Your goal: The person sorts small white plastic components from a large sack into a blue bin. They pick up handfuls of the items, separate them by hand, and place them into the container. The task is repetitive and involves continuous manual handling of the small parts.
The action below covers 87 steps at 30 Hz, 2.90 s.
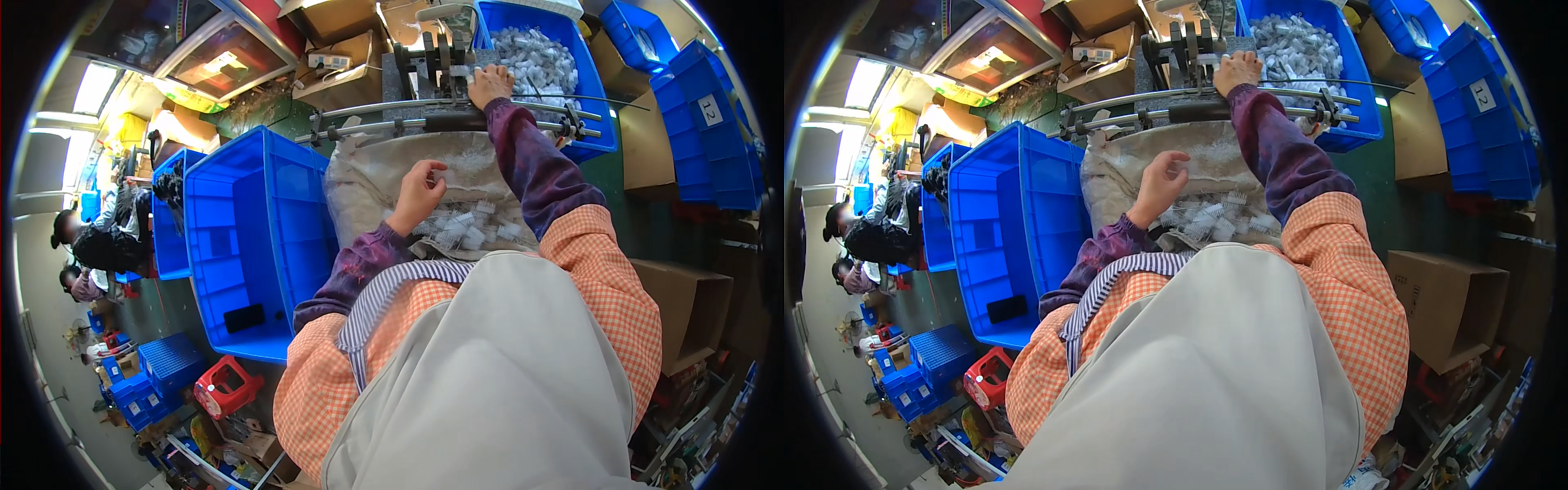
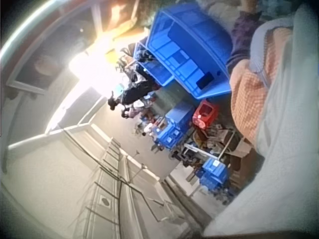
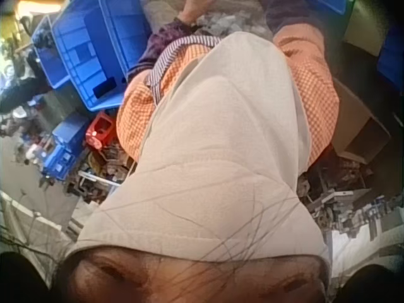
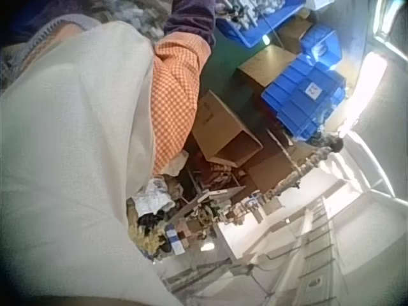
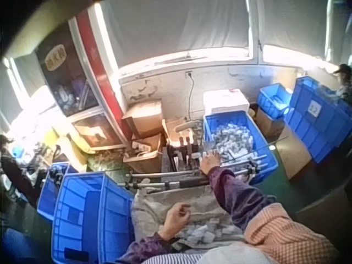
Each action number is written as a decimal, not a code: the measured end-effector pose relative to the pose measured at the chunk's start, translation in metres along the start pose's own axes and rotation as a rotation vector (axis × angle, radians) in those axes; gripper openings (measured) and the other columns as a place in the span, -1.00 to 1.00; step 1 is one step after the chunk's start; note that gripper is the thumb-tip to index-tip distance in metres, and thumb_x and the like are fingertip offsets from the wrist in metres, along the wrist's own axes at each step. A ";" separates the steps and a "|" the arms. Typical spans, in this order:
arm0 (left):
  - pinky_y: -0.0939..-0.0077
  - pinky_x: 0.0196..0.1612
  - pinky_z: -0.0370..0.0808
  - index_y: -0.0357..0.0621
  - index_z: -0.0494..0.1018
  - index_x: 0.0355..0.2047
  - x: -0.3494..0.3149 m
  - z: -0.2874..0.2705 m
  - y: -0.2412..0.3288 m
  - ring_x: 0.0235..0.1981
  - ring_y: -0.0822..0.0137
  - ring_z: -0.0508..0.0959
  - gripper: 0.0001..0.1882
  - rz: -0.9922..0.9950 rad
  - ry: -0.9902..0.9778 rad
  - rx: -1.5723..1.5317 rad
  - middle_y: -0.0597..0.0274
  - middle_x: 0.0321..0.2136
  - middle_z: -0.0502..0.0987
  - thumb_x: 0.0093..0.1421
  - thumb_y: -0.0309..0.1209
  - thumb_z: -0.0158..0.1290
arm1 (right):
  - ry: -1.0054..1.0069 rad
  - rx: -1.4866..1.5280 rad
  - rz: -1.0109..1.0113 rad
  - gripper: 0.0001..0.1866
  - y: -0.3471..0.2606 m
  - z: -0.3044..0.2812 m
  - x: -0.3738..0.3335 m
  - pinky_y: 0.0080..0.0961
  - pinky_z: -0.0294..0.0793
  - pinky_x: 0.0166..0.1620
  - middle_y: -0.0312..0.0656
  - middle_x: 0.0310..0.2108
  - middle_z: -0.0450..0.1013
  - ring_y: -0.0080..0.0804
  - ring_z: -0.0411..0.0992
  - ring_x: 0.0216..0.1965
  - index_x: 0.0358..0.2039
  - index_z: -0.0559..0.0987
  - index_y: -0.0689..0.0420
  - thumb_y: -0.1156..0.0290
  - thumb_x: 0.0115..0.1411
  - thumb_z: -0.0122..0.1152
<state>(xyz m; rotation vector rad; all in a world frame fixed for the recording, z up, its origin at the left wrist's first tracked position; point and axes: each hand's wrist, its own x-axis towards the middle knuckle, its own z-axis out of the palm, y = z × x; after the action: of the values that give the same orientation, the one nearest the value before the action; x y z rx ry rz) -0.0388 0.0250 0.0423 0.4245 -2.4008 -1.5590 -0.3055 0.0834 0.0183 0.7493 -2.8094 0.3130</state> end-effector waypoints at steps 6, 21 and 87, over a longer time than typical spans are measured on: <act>0.57 -0.36 0.45 -0.24 0.45 -0.26 0.002 -0.002 0.003 -0.43 0.39 0.52 -0.75 -0.009 -0.002 0.012 0.16 -0.38 0.53 0.00 -0.51 0.03 | -0.007 -0.029 -0.046 -0.73 -0.038 0.001 -0.001 -0.13 -0.02 0.04 -0.17 -0.19 0.37 -0.21 0.16 -0.01 -0.28 0.53 0.05 0.28 0.07 -0.10; 0.71 -0.39 0.43 -0.28 0.43 -0.26 0.020 -0.004 0.006 -0.44 0.55 0.52 -0.77 -0.027 -0.004 -0.098 0.25 -0.46 0.54 0.02 -0.53 0.06 | -0.142 -0.063 -0.047 -0.77 0.048 -0.015 0.025 -0.19 0.22 -0.06 -0.11 -0.21 0.44 -0.16 0.41 -0.13 -0.30 0.52 0.01 0.28 0.07 -0.07; 0.22 -0.10 0.31 -0.04 0.40 -0.15 -0.021 -0.025 -0.038 -0.12 0.12 0.37 -0.68 0.370 -0.162 0.757 0.18 -0.20 0.41 0.04 -0.48 -0.08 | 0.002 -0.049 -0.057 -0.69 -0.019 0.007 0.001 -0.15 0.03 0.00 -0.21 -0.19 0.40 -0.19 0.19 -0.03 -0.31 0.54 0.01 0.16 0.10 -0.11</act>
<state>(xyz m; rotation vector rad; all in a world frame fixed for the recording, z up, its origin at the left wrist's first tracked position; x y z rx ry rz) -0.0062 -0.0027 0.0161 -0.0346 -2.9155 -0.5154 -0.2978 0.0655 0.0141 0.8160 -2.7767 0.2349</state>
